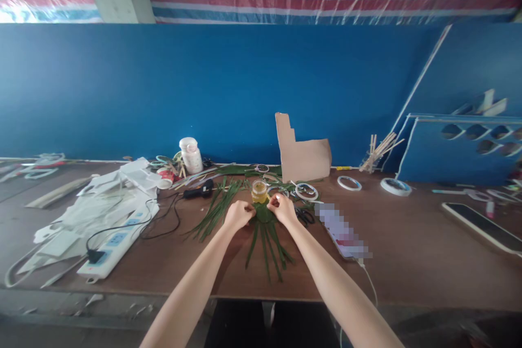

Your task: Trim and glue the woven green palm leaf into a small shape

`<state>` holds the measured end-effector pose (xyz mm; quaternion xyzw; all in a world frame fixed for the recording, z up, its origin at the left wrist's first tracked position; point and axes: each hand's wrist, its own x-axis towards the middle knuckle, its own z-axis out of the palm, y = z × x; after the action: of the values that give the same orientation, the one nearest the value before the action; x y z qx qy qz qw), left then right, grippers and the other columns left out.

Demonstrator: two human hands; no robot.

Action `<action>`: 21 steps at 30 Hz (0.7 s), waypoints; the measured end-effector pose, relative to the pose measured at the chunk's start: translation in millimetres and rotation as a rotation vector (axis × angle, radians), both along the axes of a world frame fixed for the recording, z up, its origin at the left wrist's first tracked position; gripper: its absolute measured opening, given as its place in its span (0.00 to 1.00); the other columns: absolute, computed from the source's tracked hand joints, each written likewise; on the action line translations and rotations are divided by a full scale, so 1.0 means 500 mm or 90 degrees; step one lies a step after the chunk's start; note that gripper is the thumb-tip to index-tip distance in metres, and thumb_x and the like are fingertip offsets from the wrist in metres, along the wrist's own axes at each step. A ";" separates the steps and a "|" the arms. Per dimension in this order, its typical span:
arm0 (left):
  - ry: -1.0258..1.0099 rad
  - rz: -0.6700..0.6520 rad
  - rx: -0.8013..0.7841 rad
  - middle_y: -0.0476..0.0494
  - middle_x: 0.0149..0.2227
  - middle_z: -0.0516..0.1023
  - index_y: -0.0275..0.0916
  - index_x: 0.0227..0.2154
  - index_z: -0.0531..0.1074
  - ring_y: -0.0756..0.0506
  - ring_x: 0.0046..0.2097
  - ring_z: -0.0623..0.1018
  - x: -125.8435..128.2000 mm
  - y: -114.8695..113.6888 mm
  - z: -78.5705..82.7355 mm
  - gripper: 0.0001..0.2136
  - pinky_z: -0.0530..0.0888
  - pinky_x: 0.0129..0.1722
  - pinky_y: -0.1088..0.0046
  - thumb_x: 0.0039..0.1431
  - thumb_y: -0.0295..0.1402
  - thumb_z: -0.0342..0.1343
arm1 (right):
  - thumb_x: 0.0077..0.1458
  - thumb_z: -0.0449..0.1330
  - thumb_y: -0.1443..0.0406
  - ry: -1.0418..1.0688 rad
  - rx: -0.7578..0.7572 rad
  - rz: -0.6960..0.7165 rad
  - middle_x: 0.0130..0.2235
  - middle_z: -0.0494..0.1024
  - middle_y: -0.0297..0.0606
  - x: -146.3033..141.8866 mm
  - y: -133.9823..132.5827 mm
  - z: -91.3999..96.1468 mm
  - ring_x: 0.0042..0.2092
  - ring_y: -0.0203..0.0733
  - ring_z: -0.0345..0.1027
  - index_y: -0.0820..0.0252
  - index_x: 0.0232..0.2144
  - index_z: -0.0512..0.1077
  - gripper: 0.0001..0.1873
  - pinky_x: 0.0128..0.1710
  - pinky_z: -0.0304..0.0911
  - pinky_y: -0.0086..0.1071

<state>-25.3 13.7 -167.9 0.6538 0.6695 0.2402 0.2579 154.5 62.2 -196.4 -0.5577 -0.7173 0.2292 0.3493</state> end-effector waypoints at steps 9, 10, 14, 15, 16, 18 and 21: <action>-0.020 0.004 -0.006 0.47 0.24 0.78 0.36 0.30 0.77 0.52 0.20 0.75 -0.002 0.000 0.001 0.08 0.68 0.23 0.82 0.51 0.31 0.54 | 0.45 0.61 0.67 -0.005 0.012 -0.003 0.30 0.76 0.32 0.001 -0.001 0.000 0.32 0.37 0.70 0.57 0.25 0.69 0.03 0.33 0.61 0.28; -0.020 0.004 -0.005 0.47 0.24 0.78 0.36 0.30 0.77 0.52 0.21 0.75 -0.002 0.000 0.001 0.08 0.69 0.23 0.82 0.51 0.31 0.54 | 0.45 0.61 0.67 -0.005 0.011 -0.003 0.30 0.76 0.32 0.001 -0.001 0.000 0.32 0.37 0.70 0.57 0.25 0.69 0.03 0.33 0.61 0.28; -0.021 0.004 0.001 0.47 0.22 0.78 0.36 0.29 0.77 0.52 0.21 0.76 -0.002 0.002 -0.002 0.07 0.69 0.24 0.81 0.51 0.31 0.55 | 0.45 0.61 0.67 -0.001 0.006 -0.005 0.30 0.76 0.32 0.000 -0.002 -0.001 0.31 0.37 0.70 0.57 0.25 0.69 0.03 0.33 0.61 0.28; -0.021 0.003 0.003 0.47 0.22 0.78 0.36 0.29 0.77 0.52 0.21 0.76 -0.003 0.002 -0.003 0.07 0.69 0.24 0.81 0.51 0.31 0.55 | 0.45 0.60 0.67 0.002 0.003 -0.005 0.30 0.76 0.32 0.000 -0.002 -0.001 0.31 0.37 0.70 0.57 0.25 0.69 0.03 0.32 0.61 0.28; -0.021 0.004 0.004 0.47 0.22 0.78 0.36 0.29 0.77 0.52 0.21 0.75 -0.003 0.002 -0.003 0.07 0.69 0.24 0.81 0.50 0.31 0.55 | 0.44 0.60 0.67 0.005 0.001 -0.004 0.30 0.76 0.32 0.000 -0.002 -0.001 0.31 0.37 0.70 0.57 0.25 0.69 0.03 0.32 0.61 0.28; -0.020 0.004 0.006 0.47 0.23 0.78 0.36 0.28 0.77 0.52 0.20 0.75 -0.002 0.003 -0.004 0.07 0.69 0.25 0.81 0.50 0.30 0.55 | 0.44 0.61 0.67 0.017 -0.003 -0.003 0.29 0.76 0.32 -0.001 -0.002 0.000 0.31 0.37 0.70 0.57 0.24 0.69 0.03 0.33 0.61 0.28; -0.019 0.007 0.015 0.47 0.23 0.78 0.36 0.28 0.77 0.52 0.20 0.75 -0.002 0.002 -0.003 0.07 0.69 0.24 0.80 0.50 0.30 0.55 | 0.43 0.60 0.66 0.049 0.001 -0.009 0.28 0.76 0.32 0.002 0.000 0.003 0.32 0.38 0.71 0.57 0.24 0.69 0.03 0.34 0.62 0.28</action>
<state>-26.3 14.8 -169.2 0.6495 0.6664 0.2592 0.2585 155.5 62.1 -194.9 -0.5532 -0.6995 0.2474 0.3788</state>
